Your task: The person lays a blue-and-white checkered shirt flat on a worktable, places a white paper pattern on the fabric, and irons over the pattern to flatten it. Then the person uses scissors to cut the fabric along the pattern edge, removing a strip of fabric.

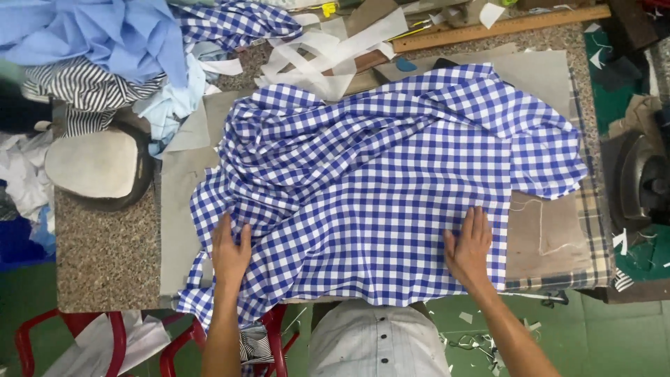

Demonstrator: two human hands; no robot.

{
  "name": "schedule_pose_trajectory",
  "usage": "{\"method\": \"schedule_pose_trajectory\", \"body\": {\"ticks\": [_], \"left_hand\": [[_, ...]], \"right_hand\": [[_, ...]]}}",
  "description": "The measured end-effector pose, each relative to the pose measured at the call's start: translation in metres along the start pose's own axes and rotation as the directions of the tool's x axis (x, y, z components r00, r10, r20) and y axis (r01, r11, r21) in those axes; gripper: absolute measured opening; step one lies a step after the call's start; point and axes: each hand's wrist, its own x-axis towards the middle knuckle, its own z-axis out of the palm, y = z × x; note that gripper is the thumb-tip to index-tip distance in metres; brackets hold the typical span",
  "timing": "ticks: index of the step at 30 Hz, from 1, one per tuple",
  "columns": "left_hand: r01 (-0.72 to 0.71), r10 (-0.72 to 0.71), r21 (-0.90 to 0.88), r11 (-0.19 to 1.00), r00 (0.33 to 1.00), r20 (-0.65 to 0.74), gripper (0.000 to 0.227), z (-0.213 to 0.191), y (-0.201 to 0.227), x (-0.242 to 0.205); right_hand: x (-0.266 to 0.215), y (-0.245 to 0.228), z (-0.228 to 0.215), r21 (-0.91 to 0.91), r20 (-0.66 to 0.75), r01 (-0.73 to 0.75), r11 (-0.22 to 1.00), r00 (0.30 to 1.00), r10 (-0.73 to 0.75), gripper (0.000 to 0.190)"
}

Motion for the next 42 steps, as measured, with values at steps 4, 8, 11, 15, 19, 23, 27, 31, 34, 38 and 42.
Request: {"method": "schedule_pose_trajectory", "body": {"ticks": [4, 8, 11, 15, 19, 23, 27, 31, 34, 38, 42], "left_hand": [[-0.012, 0.009, 0.011, 1.0, 0.979, 0.204, 0.067, 0.008, -0.017, -0.011], [-0.129, 0.067, 0.241, 0.962, 0.965, 0.253, 0.075, 0.006, -0.032, -0.042], [-0.113, 0.044, 0.261, 0.959, 0.966, 0.254, 0.077, 0.008, -0.043, -0.063], [-0.205, 0.242, 0.307, 0.929, 0.967, -0.085, 0.057, -0.004, -0.017, -0.046], [-0.321, 0.376, 0.283, 0.904, 0.911, -0.168, 0.051, 0.037, 0.015, 0.004], [-0.335, 0.336, 0.14, 0.932, 0.942, 0.013, 0.067, 0.07, 0.038, 0.009], [-0.252, 0.234, 0.147, 0.957, 0.964, 0.124, 0.068, 0.059, 0.022, -0.014], [-0.281, 0.26, 0.185, 0.942, 0.957, 0.129, 0.07, 0.051, 0.003, -0.035], [-0.266, 0.246, 0.158, 0.951, 0.96, 0.132, 0.067, 0.057, -0.005, -0.031], [-0.213, 0.198, 0.201, 0.956, 0.976, 0.094, 0.061, 0.055, 0.011, -0.008], [-0.131, 0.097, 0.251, 0.959, 0.985, 0.143, 0.064, 0.04, 0.036, 0.024]], "right_hand": [[-0.031, 0.054, 0.01, -0.363, 0.016, 0.129, 0.923, 0.991, -0.132, 0.074], [-0.09, 0.116, -0.008, -0.35, 0.076, 0.187, 0.918, 0.982, -0.171, 0.085], [-0.11, 0.134, -0.021, -0.509, 0.006, 0.174, 0.843, 0.98, -0.199, 0.085], [-0.053, 0.086, -0.038, -0.399, -0.155, 0.259, 0.88, 0.926, -0.343, 0.03], [0.048, -0.01, 0.007, -0.297, -0.236, 0.46, 0.837, 0.814, -0.531, 0.047], [0.118, -0.095, 0.038, -0.27, -0.157, 0.537, 0.799, 0.794, -0.587, 0.058], [0.092, -0.106, 0.049, -0.37, -0.178, 0.51, 0.776, 0.782, -0.598, 0.072], [0.028, -0.075, 0.052, -0.429, -0.081, 0.48, 0.765, 0.823, -0.562, 0.073], [0.058, -0.049, 0.058, -0.308, -0.07, 0.48, 0.821, 0.849, -0.523, 0.051], [0.127, -0.061, 0.041, -0.349, -0.118, 0.453, 0.82, 0.847, -0.518, 0.056], [0.163, -0.07, 0.038, -0.364, -0.047, 0.334, 0.87, 0.926, -0.375, 0.062]]}}
